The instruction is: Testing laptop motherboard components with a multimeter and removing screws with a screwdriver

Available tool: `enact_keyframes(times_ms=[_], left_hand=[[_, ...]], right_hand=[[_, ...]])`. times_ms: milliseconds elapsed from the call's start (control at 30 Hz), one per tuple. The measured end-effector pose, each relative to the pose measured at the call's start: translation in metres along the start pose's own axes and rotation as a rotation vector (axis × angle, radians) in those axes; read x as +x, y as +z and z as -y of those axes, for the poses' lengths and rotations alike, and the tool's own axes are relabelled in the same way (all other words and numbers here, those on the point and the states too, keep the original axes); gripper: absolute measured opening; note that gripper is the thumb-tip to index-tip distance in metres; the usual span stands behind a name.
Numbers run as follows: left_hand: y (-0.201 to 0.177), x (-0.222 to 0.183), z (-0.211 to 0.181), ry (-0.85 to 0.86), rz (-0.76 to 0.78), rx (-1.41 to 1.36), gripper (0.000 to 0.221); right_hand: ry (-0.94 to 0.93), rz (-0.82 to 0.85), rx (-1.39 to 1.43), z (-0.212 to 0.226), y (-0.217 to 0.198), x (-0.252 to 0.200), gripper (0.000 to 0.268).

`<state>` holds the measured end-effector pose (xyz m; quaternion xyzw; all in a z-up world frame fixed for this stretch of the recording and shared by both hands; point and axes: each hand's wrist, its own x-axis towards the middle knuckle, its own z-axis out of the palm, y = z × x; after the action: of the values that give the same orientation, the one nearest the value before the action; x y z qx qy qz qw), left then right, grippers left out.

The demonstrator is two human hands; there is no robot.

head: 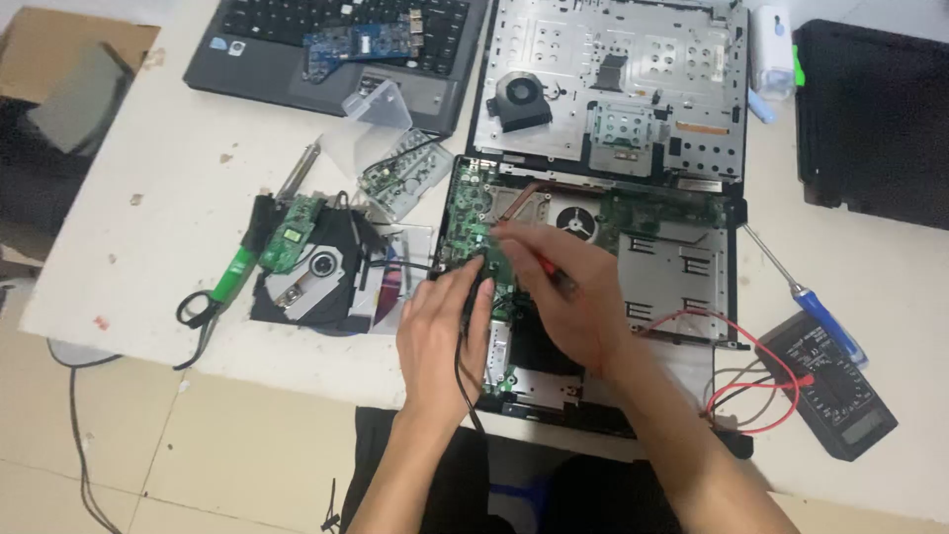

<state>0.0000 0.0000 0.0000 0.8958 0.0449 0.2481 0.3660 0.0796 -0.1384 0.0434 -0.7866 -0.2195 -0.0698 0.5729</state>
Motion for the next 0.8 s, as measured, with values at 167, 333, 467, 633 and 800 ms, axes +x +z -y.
enact_keyframes(times_ms=[167,333,467,633,800], left_hand=[[0.004,0.011,-0.011,0.011,-0.021,-0.072,0.029],[0.013,0.012,-0.018,-0.066,-0.057,-0.249,0.029],[0.029,0.022,-0.012,-0.033,-0.053,-0.189,0.028],[0.024,0.020,-0.012,-0.039,0.087,-0.156,0.038],[0.025,0.016,-0.010,-0.068,0.073,-0.162,0.041]], right_hand=[[-0.088,0.091,-0.148,-0.050,-0.003,-0.005,0.018],[-0.079,0.075,-0.166,-0.057,-0.001,-0.007,0.021],[-0.141,0.126,-0.259,-0.056,-0.005,-0.002,0.020],[-0.186,0.151,-0.273,-0.068,-0.006,-0.007,0.022],[-0.171,0.123,-0.153,-0.062,-0.008,-0.009,0.022]])
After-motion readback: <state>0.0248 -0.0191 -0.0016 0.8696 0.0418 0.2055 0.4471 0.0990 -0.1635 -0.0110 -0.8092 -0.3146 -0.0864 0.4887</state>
